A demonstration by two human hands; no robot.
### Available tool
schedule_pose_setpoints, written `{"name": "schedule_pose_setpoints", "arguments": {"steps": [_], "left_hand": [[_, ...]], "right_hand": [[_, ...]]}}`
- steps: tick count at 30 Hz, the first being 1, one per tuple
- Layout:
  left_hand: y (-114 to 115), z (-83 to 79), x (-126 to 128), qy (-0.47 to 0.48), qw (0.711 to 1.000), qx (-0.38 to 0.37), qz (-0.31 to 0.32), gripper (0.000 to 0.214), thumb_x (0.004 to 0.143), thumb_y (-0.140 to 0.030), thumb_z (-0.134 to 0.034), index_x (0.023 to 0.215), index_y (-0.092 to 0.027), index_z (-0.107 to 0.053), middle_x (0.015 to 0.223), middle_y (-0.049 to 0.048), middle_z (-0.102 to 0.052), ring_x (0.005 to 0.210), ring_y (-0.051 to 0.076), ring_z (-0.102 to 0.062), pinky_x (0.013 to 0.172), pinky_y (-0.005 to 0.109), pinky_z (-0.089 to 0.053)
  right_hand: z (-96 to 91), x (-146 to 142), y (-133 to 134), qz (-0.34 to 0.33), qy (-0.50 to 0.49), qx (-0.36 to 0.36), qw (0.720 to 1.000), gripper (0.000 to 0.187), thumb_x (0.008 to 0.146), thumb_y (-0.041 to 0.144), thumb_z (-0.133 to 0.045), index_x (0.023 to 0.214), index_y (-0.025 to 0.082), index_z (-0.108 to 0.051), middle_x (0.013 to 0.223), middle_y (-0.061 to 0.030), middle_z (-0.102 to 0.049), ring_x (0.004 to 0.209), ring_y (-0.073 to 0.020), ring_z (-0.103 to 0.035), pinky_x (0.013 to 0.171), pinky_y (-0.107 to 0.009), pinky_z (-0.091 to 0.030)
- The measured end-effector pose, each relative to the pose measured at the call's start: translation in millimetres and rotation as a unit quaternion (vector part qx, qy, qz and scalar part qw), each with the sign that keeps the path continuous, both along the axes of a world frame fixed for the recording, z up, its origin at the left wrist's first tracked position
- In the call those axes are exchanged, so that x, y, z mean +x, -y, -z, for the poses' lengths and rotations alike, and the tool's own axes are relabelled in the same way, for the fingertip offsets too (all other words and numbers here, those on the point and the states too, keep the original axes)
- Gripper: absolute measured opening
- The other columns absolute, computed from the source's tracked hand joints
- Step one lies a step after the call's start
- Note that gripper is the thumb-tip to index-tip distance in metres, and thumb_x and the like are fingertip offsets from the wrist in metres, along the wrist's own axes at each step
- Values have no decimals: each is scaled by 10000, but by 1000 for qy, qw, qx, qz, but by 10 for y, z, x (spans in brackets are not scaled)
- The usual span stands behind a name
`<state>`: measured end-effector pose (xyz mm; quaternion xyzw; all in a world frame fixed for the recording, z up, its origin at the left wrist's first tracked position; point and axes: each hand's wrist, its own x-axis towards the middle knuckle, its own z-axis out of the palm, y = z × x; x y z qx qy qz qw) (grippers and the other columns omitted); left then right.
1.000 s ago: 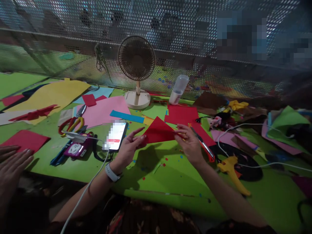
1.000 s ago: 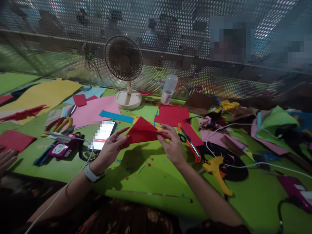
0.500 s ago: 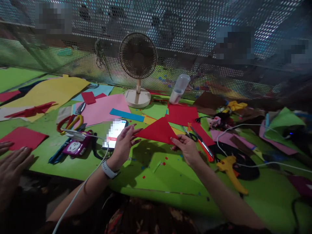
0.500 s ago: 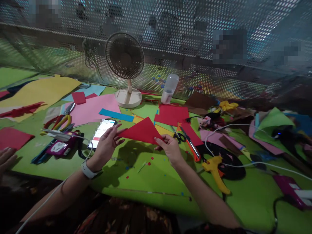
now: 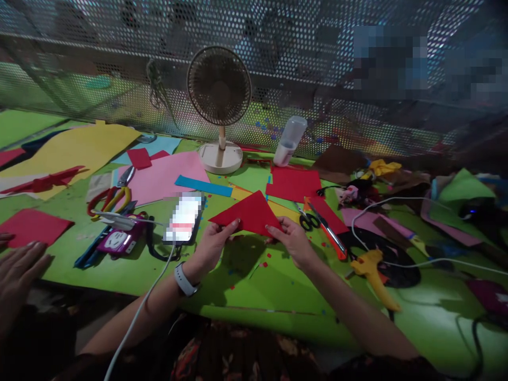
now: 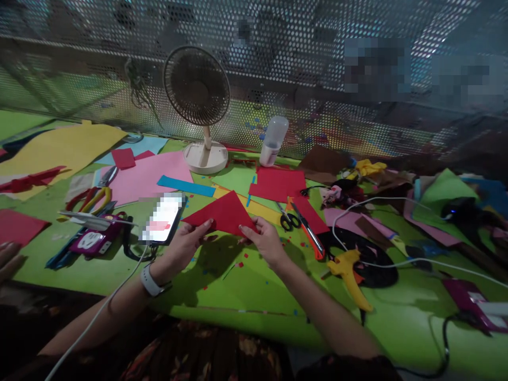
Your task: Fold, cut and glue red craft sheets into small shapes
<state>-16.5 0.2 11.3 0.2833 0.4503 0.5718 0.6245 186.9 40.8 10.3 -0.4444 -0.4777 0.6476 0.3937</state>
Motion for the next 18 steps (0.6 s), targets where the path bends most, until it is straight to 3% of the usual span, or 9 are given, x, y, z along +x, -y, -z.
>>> {"name": "schedule_pose_setpoints", "arguments": {"steps": [4,7,12,15,18], "left_hand": [[-24,3,-11,-19,999,23,-28,376,729,-313,-779,1063,-179,-670,965,55,-736,832,176,-691,705,285,-580],[-32,53,-6,-18,998,37,-43,512,747,-302,-764,1220,-223,-584,992,40,-730,802,168,-692,666,276,-577],[-19,119,-2,-8,999,25,-26,312,746,-334,-762,976,-138,-685,903,69,-739,740,165,-679,644,267,-554],[-5,129,-12,-7,999,19,-29,245,735,-332,-772,850,-126,-704,824,64,-738,711,152,-669,672,263,-544],[9,151,-13,-2,999,20,-30,241,730,-324,-778,856,-132,-703,825,58,-737,710,145,-661,695,272,-536]], "right_hand": [[-14,31,11,-3,4,44,999,678,743,368,-743,1352,272,-460,924,-17,-718,749,-162,-679,746,-362,-583],[44,47,25,5,41,107,993,485,763,359,-725,1222,260,-605,1071,-49,-680,897,-173,-653,816,-355,-563],[134,53,50,-3,134,225,965,404,821,338,-671,1221,305,-623,1206,-48,-591,922,-145,-606,845,-326,-530],[138,32,62,8,112,195,974,511,818,355,-675,1309,301,-544,1246,-62,-578,952,-156,-615,861,-344,-528],[144,17,65,10,81,142,986,536,800,380,-688,1303,270,-540,1210,-75,-616,939,-171,-636,862,-359,-533]]}}
